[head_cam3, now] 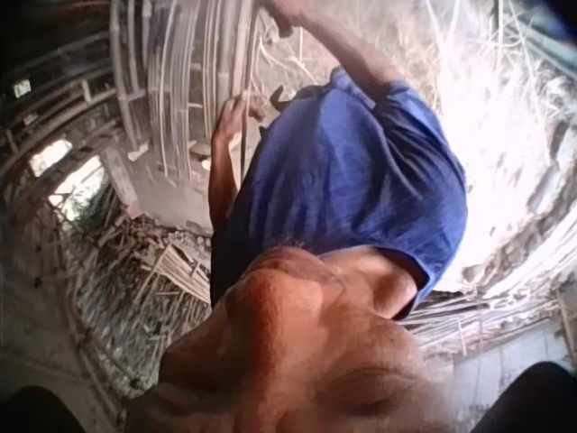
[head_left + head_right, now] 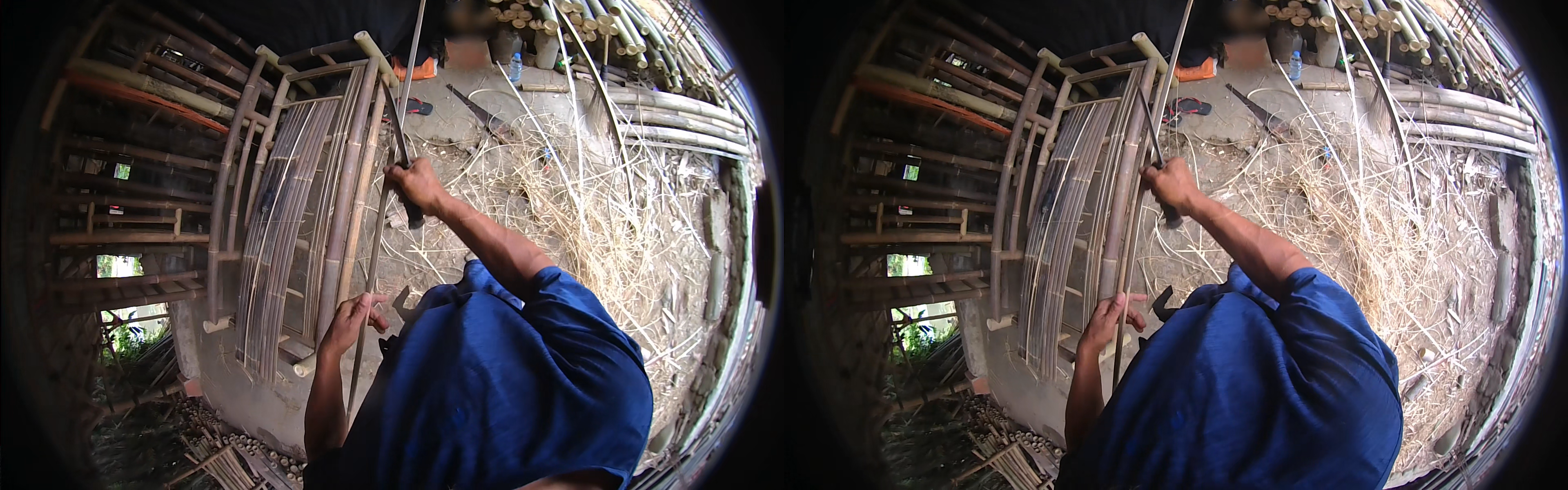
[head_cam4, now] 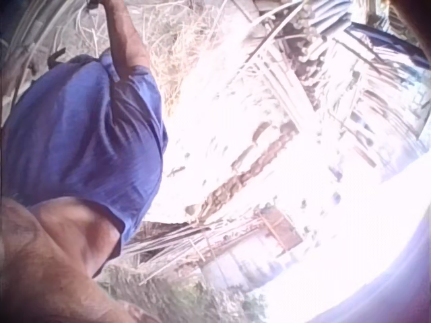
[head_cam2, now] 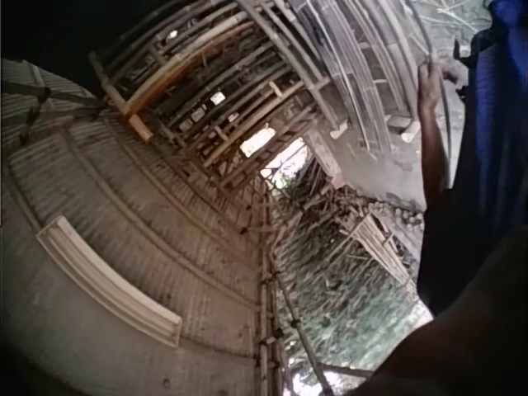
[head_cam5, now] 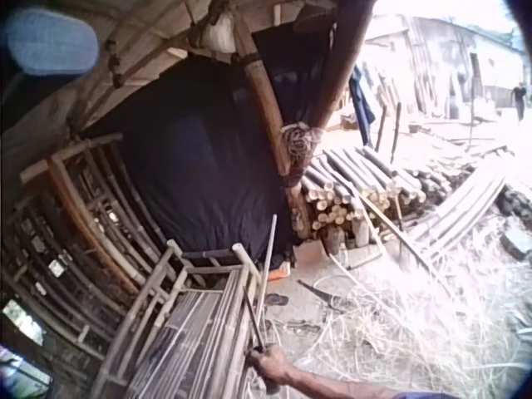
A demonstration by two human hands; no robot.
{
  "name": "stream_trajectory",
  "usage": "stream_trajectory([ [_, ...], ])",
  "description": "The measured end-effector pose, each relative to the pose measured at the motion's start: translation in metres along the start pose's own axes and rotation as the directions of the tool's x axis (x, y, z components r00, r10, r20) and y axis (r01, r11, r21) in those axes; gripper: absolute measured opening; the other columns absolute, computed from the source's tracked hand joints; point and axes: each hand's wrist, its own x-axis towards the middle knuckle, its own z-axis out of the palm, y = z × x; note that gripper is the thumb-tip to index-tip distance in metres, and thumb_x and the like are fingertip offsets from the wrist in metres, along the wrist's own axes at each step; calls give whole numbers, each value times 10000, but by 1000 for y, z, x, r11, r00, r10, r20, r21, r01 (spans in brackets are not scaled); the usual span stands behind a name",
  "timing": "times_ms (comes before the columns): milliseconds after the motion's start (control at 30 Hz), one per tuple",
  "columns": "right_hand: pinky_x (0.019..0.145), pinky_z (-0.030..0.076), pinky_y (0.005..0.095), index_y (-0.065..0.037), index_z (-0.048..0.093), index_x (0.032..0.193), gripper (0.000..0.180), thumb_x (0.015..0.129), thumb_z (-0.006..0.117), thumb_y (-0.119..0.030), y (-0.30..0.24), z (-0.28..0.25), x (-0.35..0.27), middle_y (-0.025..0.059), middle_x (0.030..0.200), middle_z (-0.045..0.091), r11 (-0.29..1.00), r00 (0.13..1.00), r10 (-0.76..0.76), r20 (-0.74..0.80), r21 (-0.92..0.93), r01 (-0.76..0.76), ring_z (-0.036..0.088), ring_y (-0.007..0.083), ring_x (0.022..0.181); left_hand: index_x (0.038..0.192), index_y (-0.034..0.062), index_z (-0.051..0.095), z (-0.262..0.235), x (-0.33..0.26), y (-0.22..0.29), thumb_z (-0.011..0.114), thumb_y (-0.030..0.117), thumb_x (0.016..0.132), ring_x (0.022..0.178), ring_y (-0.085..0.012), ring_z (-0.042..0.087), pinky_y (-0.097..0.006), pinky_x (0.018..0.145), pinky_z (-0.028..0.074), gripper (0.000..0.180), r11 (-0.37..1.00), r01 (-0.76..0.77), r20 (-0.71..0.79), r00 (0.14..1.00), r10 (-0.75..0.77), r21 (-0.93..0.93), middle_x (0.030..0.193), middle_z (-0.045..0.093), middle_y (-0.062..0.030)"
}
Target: The person uses a knife to split long bamboo poles into thin strips. They hold the bamboo against a wooden frame and repeatedly strike the knife with their hand to drive it through the material. The person occasionally adjusts the bamboo and places the finished strips onto a nearby rack.
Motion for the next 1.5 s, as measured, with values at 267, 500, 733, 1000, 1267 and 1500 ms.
stream_trajectory([
  [267, 604, 513, 509, 33, 598, 926, 695, 979, 378, -624, -31, -14, -8, 270, 675, 628, 512, 940, -306, 149, -807, 295, 664, 415, 668, 1292, 14, 553, 24, 37, 54, 667, 358, 940, 470, -20, 427, -187, 404, 351, 505, 939, -344, -164, 925, 342, 17, 649, 505, 42],
  [500, 685, 531, 502, 6, 609, 1023, 636, 961, 429, -600, 5, 14, -97, 246, 828, 655, 440, 845, -265, 464, -722, 534, 666, 433, 766, 1173, 0, 623, 21, 68, 72, 685, 376, 928, 441, -19, 413, -197, 380, 342, 453, 960, -279, -319, 908, 271, 21, 618, 499, 57],
  [733, 659, 516, 520, -11, 615, 925, 621, 979, 395, -589, -9, 6, -63, 239, 699, 650, 524, 945, -181, 273, -786, 328, 660, 434, 714, 1364, 14, 509, 18, 42, 83, 615, 250, 980, 418, -12, 372, -208, 377, 315, 463, 957, -289, -248, 929, 276, -16, 549, 407, 78],
  [1000, 611, 529, 498, 18, 652, 882, 735, 997, 299, -617, -42, -54, 26, 271, 693, 645, 458, 927, -364, 94, -848, 266, 673, 413, 689, 1461, -21, 399, 21, -20, 50, 533, 17, 941, 516, 4, 353, -181, 461, 282, 539, 896, -395, -130, 896, 425, 204, 654, 442, 84],
  [1267, 686, 515, 529, -5, 671, 975, 723, 992, 304, -627, -57, -73, 41, 284, 729, 646, 516, 945, -317, 81, -821, 244, 654, 458, 730, 1451, -54, 393, 19, -64, 43, 544, 21, 927, 561, -3, 355, -186, 501, 305, 551, 869, -372, -136, 891, 433, 328, 722, 496, 63],
  [1500, 762, 513, 503, -41, 707, 990, 705, 975, 342, -643, -106, -125, 101, 260, 821, 670, 378, 894, -447, 32, -899, 221, 645, 463, 871, 1407, -119, 399, 8, -112, 49, 618, 41, 873, 592, -47, 459, -218, 547, 402, 599, 943, -264, -117, 950, 291, 202, 676, 519, 13],
])
